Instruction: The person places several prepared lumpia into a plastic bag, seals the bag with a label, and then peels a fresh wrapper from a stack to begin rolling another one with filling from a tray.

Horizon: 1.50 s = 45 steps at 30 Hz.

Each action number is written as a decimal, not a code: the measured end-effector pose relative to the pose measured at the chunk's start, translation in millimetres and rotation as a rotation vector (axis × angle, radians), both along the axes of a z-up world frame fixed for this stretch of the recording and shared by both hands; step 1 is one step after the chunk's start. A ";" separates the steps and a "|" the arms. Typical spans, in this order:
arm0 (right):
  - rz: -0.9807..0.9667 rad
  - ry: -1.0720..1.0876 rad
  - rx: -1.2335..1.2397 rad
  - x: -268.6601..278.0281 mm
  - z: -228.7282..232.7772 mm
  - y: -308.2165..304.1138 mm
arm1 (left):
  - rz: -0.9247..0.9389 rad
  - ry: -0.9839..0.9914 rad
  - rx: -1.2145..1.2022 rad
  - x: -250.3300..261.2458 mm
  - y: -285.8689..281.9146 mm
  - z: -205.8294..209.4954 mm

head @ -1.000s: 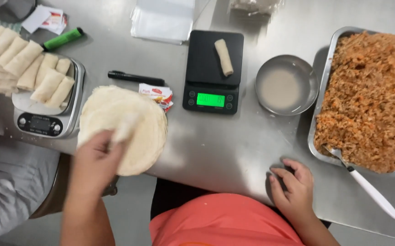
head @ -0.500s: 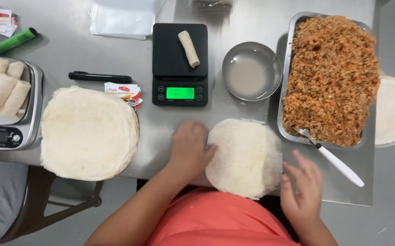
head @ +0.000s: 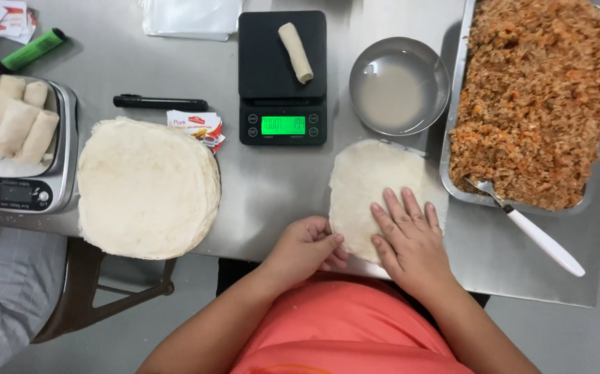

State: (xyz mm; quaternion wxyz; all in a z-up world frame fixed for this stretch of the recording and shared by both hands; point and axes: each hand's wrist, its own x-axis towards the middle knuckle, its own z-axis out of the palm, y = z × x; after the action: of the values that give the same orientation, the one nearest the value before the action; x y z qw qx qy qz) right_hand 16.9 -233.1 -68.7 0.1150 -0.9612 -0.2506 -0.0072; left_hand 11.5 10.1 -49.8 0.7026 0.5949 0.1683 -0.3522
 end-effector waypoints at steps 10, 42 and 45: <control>-0.077 0.155 0.318 5.7 21.9 11.8 | -0.045 -0.119 -0.019 -2.3 -2.7 -8.7; -0.266 1.049 1.111 11.1 10.7 31.7 | -0.115 -0.451 0.156 -2.5 3.3 17.7; -0.222 1.036 1.111 10.8 9.3 31.6 | -0.182 -0.481 0.277 -5.1 2.7 7.2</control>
State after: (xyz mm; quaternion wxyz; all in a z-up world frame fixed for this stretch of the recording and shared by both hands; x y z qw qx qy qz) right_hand 27.6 -201.6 -59.4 0.6825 -0.6624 -0.0265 0.3076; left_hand 6.4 12.9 -42.6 0.5999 0.7644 -0.0105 -0.2361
